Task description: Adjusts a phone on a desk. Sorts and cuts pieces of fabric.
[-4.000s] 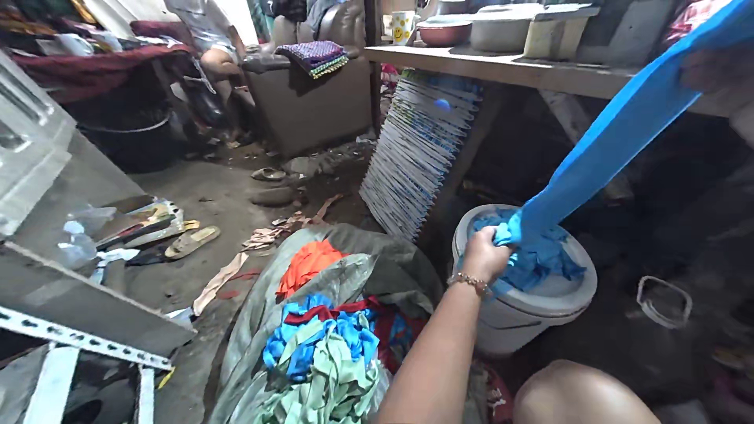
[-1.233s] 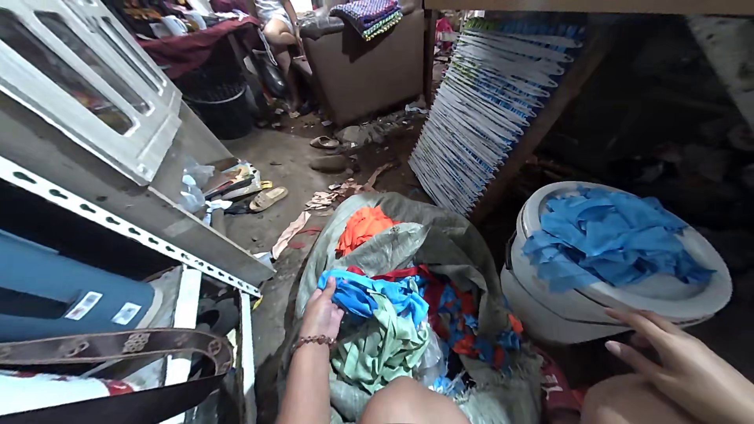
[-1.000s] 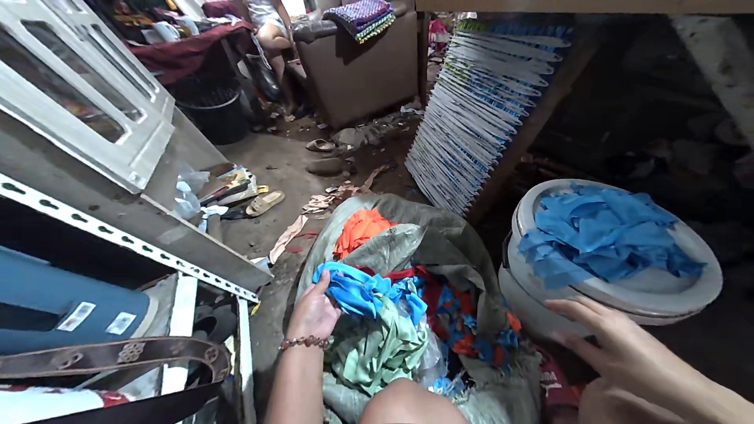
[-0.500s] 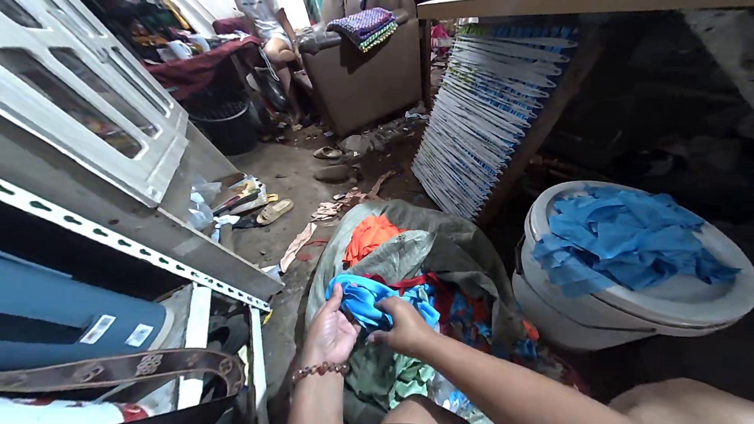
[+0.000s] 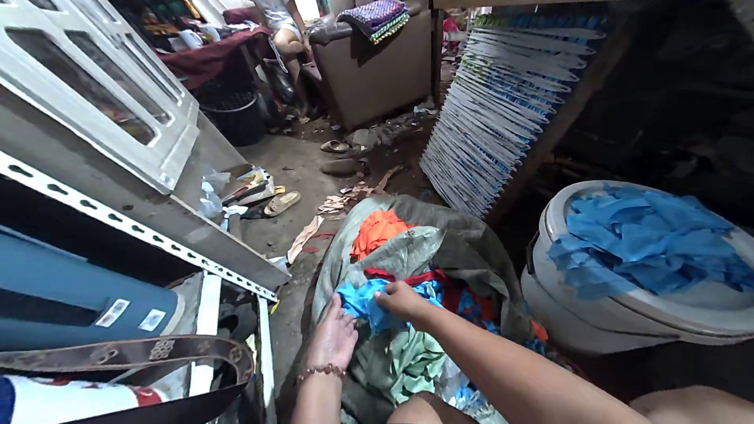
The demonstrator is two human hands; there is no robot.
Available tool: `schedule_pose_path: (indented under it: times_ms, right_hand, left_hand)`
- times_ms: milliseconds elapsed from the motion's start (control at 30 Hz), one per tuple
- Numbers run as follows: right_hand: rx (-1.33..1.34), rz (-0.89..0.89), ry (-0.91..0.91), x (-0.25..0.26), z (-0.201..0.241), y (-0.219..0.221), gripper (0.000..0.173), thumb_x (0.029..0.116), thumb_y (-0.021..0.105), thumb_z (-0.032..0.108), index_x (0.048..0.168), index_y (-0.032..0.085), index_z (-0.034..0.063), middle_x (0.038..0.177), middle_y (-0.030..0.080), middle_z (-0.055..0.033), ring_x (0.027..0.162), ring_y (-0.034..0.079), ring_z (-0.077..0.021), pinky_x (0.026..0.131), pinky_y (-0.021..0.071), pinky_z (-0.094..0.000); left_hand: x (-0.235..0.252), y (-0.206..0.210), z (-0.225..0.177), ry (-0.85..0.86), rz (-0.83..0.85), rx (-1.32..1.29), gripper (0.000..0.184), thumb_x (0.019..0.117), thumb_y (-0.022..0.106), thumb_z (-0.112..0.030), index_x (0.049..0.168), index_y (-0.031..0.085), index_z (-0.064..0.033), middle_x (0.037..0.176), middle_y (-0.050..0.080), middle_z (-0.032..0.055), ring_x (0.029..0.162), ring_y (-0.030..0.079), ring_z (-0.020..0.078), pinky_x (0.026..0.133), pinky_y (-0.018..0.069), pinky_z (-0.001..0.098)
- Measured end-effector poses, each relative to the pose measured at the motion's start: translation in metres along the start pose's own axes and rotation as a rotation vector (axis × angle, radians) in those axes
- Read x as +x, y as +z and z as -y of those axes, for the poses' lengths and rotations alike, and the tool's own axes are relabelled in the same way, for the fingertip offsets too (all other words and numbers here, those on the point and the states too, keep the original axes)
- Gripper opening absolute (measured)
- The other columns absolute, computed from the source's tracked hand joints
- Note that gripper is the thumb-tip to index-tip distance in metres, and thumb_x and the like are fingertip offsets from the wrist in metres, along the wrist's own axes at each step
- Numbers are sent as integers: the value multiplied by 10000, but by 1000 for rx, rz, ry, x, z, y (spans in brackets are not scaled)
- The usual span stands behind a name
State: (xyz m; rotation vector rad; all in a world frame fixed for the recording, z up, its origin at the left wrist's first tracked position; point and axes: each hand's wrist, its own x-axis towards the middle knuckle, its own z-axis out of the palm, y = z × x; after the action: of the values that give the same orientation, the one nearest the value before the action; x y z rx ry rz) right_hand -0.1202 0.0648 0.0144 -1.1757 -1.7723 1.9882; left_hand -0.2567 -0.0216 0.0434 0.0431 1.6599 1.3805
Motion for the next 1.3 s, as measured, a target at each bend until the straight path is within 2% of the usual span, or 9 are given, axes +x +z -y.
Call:
schedule_pose_path:
  times_ms: [133,300,433,500,600,700,1033,1200,1300]
  right_hand:
    - [293,-80,218,-5,33,-1,423,1091,476,334,1250,600,-38,1145,636,-189,1033,632,-259,916,512,-453]
    - [528,-29,251,-12,76,-6,390,1088,491,302,1312,543,-13,1118,637,-154,981,650,-224,862,547,-410]
    - [515,98,127,-35,122,-18,277,1065,533,185,1269,539,-2,987,617,-85,835,626,-140,769,546,-321]
    - [515,116,65,-49,141,-24,247,1059,534,163,1254,545,12,928,613,-63,774,621,-117,716,546,-293]
    - [546,134,-14,-59,153,-29,208,1067,509,180,1227,539,51,883,610,-40,729,622,-103,671,548,-277]
    - [642,104,-18,-67,155,-29,273,1073,507,208,1312,506,77,953,611,-67,785,625,-139,701,549,-313]
    - [905,-23,19,-75,142,-30,238,1075,462,134,1307,483,86,966,592,-73,781,619,-143,689,541,-306]
    - [356,106,138,-61,95,-38,568,1097,408,437,1427,459,-22,1282,600,-216,1101,623,-279,941,509,-470]
    - [323,126,174,-82,65,-44,650,1083,335,545,1392,510,0,1263,614,-193,1110,624,-302,936,504,-532]
  left_hand:
    - [-22,2,25,90,105,90,605,1112,284,-466,1287,558,45,1121,669,149,980,659,198,871,536,363]
    - [-41,10,13,404,253,207,742,1088,126,-523,1486,406,37,1459,524,185,1339,518,206,1127,420,381]
    - [-58,24,-21,482,268,195,884,1034,48,-635,1438,424,55,1304,621,153,1147,632,160,977,528,332]
    - [-56,19,-28,590,352,177,896,993,293,-693,1452,367,74,1316,600,122,1182,605,116,1020,511,301]
    - [-53,16,-25,737,454,99,527,830,816,-414,1130,632,-22,992,722,-49,955,687,26,890,580,236]
    - [-60,12,-16,730,489,194,171,904,628,30,1063,666,-21,910,742,-44,879,711,41,836,601,242]
    - [-86,-32,28,428,564,399,181,941,596,45,1114,638,13,931,754,11,873,728,81,843,614,293]
    - [-112,-5,8,357,506,11,182,1044,447,-12,1152,587,33,944,744,116,849,746,192,791,639,368]
    - [-113,19,-6,310,387,-41,239,1083,437,-85,1254,535,50,1009,717,157,898,736,226,804,634,397]
